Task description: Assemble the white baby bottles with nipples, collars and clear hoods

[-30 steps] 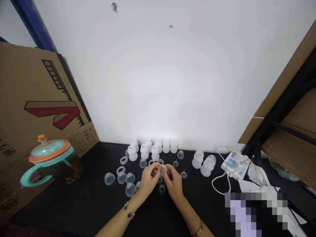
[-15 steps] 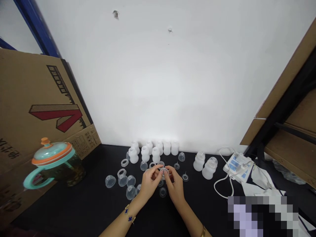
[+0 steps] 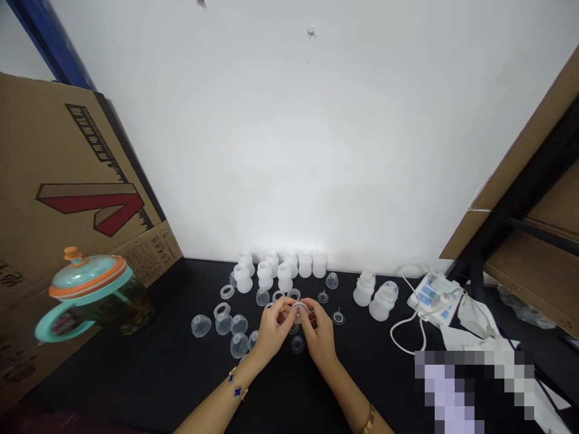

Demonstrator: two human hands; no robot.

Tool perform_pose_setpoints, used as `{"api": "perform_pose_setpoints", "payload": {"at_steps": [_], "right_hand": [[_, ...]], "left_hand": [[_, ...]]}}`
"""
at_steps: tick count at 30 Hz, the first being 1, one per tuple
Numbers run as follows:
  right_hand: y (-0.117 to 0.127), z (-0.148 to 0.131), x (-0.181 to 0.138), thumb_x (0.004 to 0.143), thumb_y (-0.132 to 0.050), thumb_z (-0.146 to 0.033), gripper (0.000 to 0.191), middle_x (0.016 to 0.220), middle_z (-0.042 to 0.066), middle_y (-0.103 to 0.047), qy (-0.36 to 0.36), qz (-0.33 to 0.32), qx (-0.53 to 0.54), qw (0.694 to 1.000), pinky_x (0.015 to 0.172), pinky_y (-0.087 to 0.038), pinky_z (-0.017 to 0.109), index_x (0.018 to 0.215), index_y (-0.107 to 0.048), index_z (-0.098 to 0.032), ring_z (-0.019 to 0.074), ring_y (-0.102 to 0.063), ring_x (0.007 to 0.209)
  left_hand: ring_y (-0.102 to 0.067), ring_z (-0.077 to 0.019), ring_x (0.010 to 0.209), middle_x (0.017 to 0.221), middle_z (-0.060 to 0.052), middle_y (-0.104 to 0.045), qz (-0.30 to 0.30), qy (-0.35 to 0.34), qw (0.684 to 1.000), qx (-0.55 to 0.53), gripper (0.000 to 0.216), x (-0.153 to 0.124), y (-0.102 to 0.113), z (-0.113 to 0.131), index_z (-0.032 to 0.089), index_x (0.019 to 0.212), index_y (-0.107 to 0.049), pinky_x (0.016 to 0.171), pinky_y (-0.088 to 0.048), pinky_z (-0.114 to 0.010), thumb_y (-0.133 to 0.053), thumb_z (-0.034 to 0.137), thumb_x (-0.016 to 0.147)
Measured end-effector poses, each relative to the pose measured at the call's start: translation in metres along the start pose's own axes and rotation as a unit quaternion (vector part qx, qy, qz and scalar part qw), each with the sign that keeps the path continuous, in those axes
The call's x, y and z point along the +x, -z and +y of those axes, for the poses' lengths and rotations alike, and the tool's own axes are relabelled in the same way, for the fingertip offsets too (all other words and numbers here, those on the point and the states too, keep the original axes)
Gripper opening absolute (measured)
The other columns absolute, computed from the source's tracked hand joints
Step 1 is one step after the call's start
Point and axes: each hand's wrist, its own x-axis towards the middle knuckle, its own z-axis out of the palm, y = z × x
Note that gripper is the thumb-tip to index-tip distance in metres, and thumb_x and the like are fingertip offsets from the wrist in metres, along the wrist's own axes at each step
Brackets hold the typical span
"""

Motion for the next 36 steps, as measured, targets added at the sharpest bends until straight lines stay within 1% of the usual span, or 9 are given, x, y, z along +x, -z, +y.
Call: {"api": "perform_pose_setpoints", "payload": {"at_steps": [4,7,12,16,19,23,28,32,36], "right_hand": [[0.0,-0.001,0.0,0.096,-0.056,-0.053,0.038,0.093,0.009,-0.073,0.01,0.004,-0.011,1.0,0.062,-0.055,0.029,0.108,-0.068,-0.018,0.0196,-0.066,0.07],[0.001,-0.001,-0.001,0.096,-0.055,-0.051,0.037,0.094,0.009,-0.073,0.023,0.008,-0.026,0.999,0.063,-0.054,0.029,0.109,-0.067,-0.019,0.0195,-0.066,0.072],[0.002,-0.003,-0.002,0.097,-0.054,-0.049,0.035,0.092,0.008,-0.072,0.029,0.005,-0.04,0.999,0.06,-0.053,0.028,0.108,-0.067,-0.019,0.0187,-0.065,0.069],[0.002,-0.003,-0.001,0.097,-0.054,-0.048,0.033,0.094,0.008,-0.072,0.031,0.004,-0.036,0.999,0.061,-0.053,0.028,0.109,-0.067,-0.019,0.0185,-0.065,0.07],[0.002,0.0,0.0,0.097,-0.055,-0.048,0.034,0.095,0.008,-0.072,0.026,0.009,-0.029,0.999,0.062,-0.054,0.028,0.111,-0.067,-0.019,0.0177,-0.065,0.068],[0.001,0.003,0.0,0.096,-0.056,-0.049,0.038,0.097,0.008,-0.072,0.018,0.006,-0.021,1.0,0.057,-0.054,0.027,0.118,-0.063,-0.019,0.017,-0.064,0.066],[0.001,0.002,-0.001,0.097,-0.056,-0.05,0.035,0.097,0.007,-0.072,0.011,-0.007,-0.021,1.0,0.057,-0.052,0.026,0.113,-0.065,-0.02,0.0172,-0.065,0.068],[0.001,0.002,0.001,0.095,-0.057,-0.052,0.04,0.101,0.009,-0.072,0.01,0.004,-0.028,1.0,0.055,-0.051,0.026,0.117,-0.065,-0.019,0.0161,-0.063,0.064],[0.0,0.004,0.002,0.093,-0.059,-0.053,0.041,0.101,0.009,-0.073,0.001,0.011,-0.042,0.999,0.053,-0.05,0.027,0.114,-0.066,-0.018,0.0158,-0.062,0.062]], "left_hand": [[-0.062,-0.0138,0.06,0.071,-0.002,-0.069,-0.007,-0.012,1.0,-0.002,0.027,0.0,0.001,0.001,0.018,0.093,-0.064,0.056,-0.044,-0.022,-0.055,0.043,0.096],[-0.063,-0.0141,0.063,0.074,-0.003,-0.07,-0.01,-0.019,1.0,-0.001,0.027,-0.001,0.001,0.002,0.018,0.093,-0.063,0.057,-0.044,-0.023,-0.054,0.043,0.096],[-0.063,-0.0134,0.062,0.073,-0.002,-0.069,-0.01,-0.024,1.0,0.002,0.023,-0.001,0.001,0.003,0.018,0.092,-0.063,0.056,-0.042,-0.022,-0.055,0.04,0.097],[-0.065,-0.0143,0.065,0.076,-0.002,-0.071,-0.007,-0.022,1.0,0.0,0.023,-0.001,0.0,0.003,0.018,0.093,-0.063,0.059,-0.046,-0.023,-0.055,0.04,0.096],[-0.065,-0.0147,0.064,0.077,-0.003,-0.071,-0.001,-0.007,1.0,-0.009,0.026,-0.001,-0.002,0.0,0.019,0.097,-0.064,0.059,-0.048,-0.024,-0.054,0.043,0.096],[-0.059,-0.0132,0.056,0.069,-0.001,-0.066,0.013,0.02,0.999,-0.034,0.028,-0.003,-0.006,-0.003,0.019,0.1,-0.06,0.053,-0.046,-0.023,-0.055,0.046,0.095],[-0.057,-0.0115,0.053,0.067,0.002,-0.064,0.015,0.057,0.993,-0.103,0.03,-0.003,-0.007,-0.004,0.021,0.101,-0.052,0.051,-0.044,-0.021,-0.058,0.049,0.093],[-0.06,-0.0111,0.054,0.073,0.001,-0.068,0.034,0.081,0.983,-0.162,0.033,-0.003,-0.009,-0.006,0.022,0.101,-0.045,0.052,-0.047,-0.021,-0.062,0.049,0.09],[-0.064,-0.0121,0.06,0.084,-0.002,-0.072,0.047,0.088,0.979,-0.178,0.035,-0.004,-0.011,-0.007,0.023,0.103,-0.043,0.055,-0.05,-0.022,-0.063,0.047,0.09]]}}
